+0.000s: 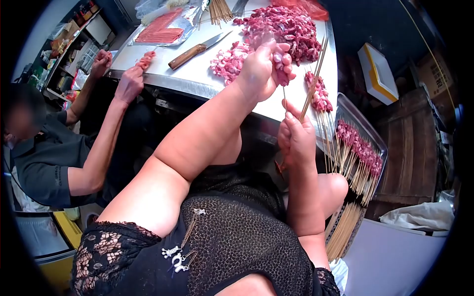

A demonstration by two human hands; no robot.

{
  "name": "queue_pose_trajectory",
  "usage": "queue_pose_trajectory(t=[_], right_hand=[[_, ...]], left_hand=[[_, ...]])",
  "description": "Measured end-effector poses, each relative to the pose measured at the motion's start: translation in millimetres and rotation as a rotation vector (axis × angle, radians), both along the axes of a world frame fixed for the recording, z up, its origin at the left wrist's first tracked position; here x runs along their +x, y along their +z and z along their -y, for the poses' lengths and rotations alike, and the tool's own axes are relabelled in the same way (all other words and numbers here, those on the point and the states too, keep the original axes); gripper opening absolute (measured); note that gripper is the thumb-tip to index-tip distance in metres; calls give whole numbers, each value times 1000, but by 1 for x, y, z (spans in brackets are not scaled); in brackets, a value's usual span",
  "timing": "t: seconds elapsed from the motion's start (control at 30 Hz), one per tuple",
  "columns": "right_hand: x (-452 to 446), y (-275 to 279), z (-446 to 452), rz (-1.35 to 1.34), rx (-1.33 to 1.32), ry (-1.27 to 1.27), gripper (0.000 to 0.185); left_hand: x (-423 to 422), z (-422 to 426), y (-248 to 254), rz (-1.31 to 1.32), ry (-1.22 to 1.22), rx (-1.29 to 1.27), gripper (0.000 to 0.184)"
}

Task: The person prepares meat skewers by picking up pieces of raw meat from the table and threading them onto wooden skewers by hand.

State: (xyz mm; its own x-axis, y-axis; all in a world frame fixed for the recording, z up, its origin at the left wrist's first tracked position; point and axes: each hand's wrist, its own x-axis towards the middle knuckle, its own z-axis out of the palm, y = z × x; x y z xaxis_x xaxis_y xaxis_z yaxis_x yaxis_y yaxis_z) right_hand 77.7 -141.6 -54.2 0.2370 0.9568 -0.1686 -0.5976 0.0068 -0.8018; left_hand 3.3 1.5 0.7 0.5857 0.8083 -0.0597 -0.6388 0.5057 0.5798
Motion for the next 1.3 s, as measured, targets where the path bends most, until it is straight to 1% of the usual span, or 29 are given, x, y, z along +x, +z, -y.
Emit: queue_pose_trajectory(t=[0.03, 0.07, 0.13, 0.17, 0.2, 0.27, 0.3, 0.33, 0.37, 0.4, 0.47, 0.5, 0.53, 0.57, 0.6, 0.63, 0.67, 0.73, 0.77, 0.8, 0.87, 0.9, 0.93, 1.0, 1.07, 1.13, 1.27, 1.3], right_hand=[[2, 0, 3, 68, -1, 11, 31], [1, -5, 2, 66, -3, 13, 31], [-2, -15, 0, 488, 90, -99, 29], [-1, -14, 4, 707, 52, -141, 28], [-2, -14, 3, 707, 52, -142, 28], [-3, -17, 5, 792, 87, -166, 28], [-5, -15, 6, 789, 82, -168, 28], [-7, -8, 6, 581, 51, -125, 28], [-9, -5, 7, 374, 22, -81, 28], [-9, -5, 8, 372, 22, -84, 28], [-9, -7, 8, 253, 19, -34, 28], [-8, -7, 7, 255, 21, -36, 28], [-9, -7, 6, 249, 4, -66, 28], [-9, -7, 6, 242, -16, -93, 28], [-6, -6, 5, 236, 3, -112, 28], [-3, -6, 5, 243, 27, -117, 28], [0, -7, 4, 250, 55, -123, 28], [0, -7, 7, 255, 52, -132, 28], [0, -8, 9, 257, 37, -138, 28], [1, -10, 9, 257, 39, -143, 28], [0, -16, 10, 253, 41, -127, 27], [-1, -14, 11, 262, 10, -132, 27], [-2, -14, 13, 262, 6, -132, 27], [-1, -15, 15, 274, -1, -126, 27], [0, -16, 18, 262, -3, -101, 27], [1, -17, 18, 248, -3, -79, 27], [-5, -16, 16, 239, -10, -75, 27], [-7, -15, 16, 256, -16, -75, 27]], left_hand=[[-1, -1, -4, -5, 1, 40, 21], [-1, -2, -8, -11, 3, 74, 21], [-3, 1, -8, -23, 15, 59, 21], [-2, 2, -7, -33, 24, 48, 21], [-1, 3, -4, -42, 32, 39, 21], [-1, 7, 0, -56, 37, 25, 22], [0, 9, 3, -87, 7, 41, 24], [1, 11, 5, -116, -23, 57, 25], [4, 12, 3, -149, -39, 68, 33], [5, 13, 3, -151, -42, 69, 33], [6, 14, 2, -213, -111, 53, 42], [5, 9, -6, -245, -147, 117, 52], [6, 5, -12, -244, -146, 118, 52], [7, 1, -18, -178, -169, 81, 57], [6, 0, -15, -111, -193, 52, 61], [4, 1, -12, -131, -202, 136, 71], [2, 1, -9, -122, -178, 152, 77], [-1, -8, -10, -108, -158, 129, 81], [-2, -9, -13, -89, -169, 100, 70], [0, -9, -14, -89, -173, 103, 70], [1, -8, -22, -160, -251, 215, 49], [0, -8, -23, -114, -265, 169, 30], [0, -7, -24, -114, -266, 165, 30], [1, -6, -22, -204, -169, 200, 27], [1, -4, -17, -233, -154, 187, 26], [4, 1, -15, -220, -100, 140, 28], [11, 1, -22, -133, -150, 88, 29], [10, 9, -13, -115, -155, 86, 29]])
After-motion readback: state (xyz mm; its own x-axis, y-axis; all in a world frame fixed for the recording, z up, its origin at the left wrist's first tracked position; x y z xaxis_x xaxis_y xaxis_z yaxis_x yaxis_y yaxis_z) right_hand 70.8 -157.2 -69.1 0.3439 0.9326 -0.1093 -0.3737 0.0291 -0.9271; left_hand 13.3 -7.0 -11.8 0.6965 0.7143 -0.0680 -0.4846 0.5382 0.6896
